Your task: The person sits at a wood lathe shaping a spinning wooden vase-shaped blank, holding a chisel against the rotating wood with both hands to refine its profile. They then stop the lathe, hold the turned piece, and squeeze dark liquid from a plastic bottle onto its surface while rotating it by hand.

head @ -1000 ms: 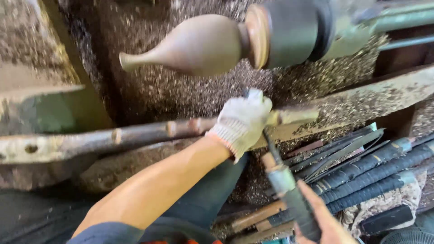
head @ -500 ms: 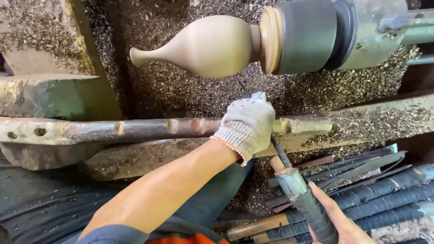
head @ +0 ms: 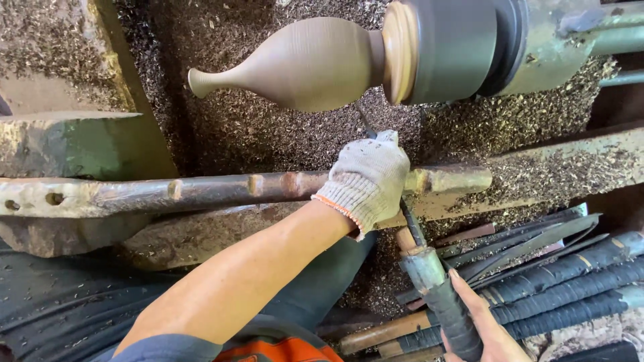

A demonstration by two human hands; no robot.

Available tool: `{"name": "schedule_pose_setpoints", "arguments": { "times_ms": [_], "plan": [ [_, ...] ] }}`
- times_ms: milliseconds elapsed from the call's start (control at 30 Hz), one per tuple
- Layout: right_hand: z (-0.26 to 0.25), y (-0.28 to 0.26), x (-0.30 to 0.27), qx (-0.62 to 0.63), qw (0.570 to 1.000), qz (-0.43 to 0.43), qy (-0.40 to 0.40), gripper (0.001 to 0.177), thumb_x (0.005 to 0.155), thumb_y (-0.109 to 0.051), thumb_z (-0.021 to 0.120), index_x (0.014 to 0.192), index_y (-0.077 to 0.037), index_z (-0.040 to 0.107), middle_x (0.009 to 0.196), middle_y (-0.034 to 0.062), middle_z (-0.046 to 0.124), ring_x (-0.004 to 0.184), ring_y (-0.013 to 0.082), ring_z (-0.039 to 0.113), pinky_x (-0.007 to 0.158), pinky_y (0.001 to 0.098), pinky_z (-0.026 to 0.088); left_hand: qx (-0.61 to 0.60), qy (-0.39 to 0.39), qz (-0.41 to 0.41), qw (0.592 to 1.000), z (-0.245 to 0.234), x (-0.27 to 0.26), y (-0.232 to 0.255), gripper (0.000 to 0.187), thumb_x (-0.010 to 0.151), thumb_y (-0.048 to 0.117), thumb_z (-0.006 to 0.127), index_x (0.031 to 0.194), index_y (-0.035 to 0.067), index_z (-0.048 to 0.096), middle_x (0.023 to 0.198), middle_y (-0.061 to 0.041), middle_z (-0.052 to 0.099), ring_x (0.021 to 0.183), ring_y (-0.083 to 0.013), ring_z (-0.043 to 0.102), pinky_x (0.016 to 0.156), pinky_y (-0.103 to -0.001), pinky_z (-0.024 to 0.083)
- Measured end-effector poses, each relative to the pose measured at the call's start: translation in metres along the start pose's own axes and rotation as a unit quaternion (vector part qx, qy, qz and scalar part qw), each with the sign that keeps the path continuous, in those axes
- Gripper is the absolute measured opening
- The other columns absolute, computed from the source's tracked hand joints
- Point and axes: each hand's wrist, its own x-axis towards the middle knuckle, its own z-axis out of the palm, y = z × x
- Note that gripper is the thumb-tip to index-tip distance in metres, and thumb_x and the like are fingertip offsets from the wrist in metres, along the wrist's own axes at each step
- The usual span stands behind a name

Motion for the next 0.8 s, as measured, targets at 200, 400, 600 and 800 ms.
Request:
{"name": "schedule_pose_setpoints", "arguments": {
  "times_ms": [200, 400, 600, 800],
  "plan": [
    [0.038, -0.076, 0.011, -0.016, 0.997, 0.043, 0.054, 0.122, 0.067, 0.012, 0.077, 0.163, -0.032, 0.017, 0.099, 0.0066, 0.068, 0.073, 0.0111, 0.066, 0.077, 0.0246, 0.053, -0.007, 0.015, 0.008, 1.0, 0.004, 0.003, -0.003, 0.037, 0.07, 0.014, 0.08, 0.103, 0.0, 0.072, 0.115, -0.021, 0.064, 0.105, -0.0361, 0.068, 0.088, -0.044, 0.056],
    [0.024, 0.024, 0.001, 0.194, 0.98, -0.035, 0.0, 0.123, 0.086, 0.021, 0.086, 0.171, -0.025, 0.011, 0.101, 0.0157, 0.057, 0.081, 0.0208, 0.058, 0.077, 0.0394, 0.056, -0.006, 0.006, 0.004, 1.0, 0.003, 0.004, -0.003, 0.038, 0.072, 0.012, 0.078, 0.106, -0.001, 0.068, 0.11, -0.021, 0.066, 0.103, -0.0365, 0.07, 0.087, -0.045, 0.057],
    [0.056, -0.055, 0.011, 0.0, 0.993, 0.026, 0.115, 0.119, 0.067, 0.006, 0.082, 0.164, -0.026, 0.023, 0.103, 0.0099, 0.07, 0.078, 0.016, 0.066, 0.078, 0.0303, 0.054, -0.017, 0.003, -0.001, 1.0, 0.004, 0.006, -0.004, 0.042, 0.073, 0.011, 0.078, 0.11, -0.003, 0.064, 0.105, -0.022, 0.068, 0.099, -0.0382, 0.07, 0.084, -0.046, 0.057],
    [0.066, -0.05, 0.013, 0.047, 0.991, 0.003, 0.127, 0.119, 0.066, 0.008, 0.079, 0.167, -0.021, 0.024, 0.095, 0.0133, 0.066, 0.075, 0.0179, 0.067, 0.073, 0.0323, 0.056, -0.017, -0.003, 0.005, 1.0, -0.004, 0.004, -0.001, 0.048, 0.072, 0.011, 0.08, 0.113, -0.004, 0.06, 0.105, -0.023, 0.067, 0.099, -0.0386, 0.07, 0.083, -0.047, 0.058]
  ]
}}
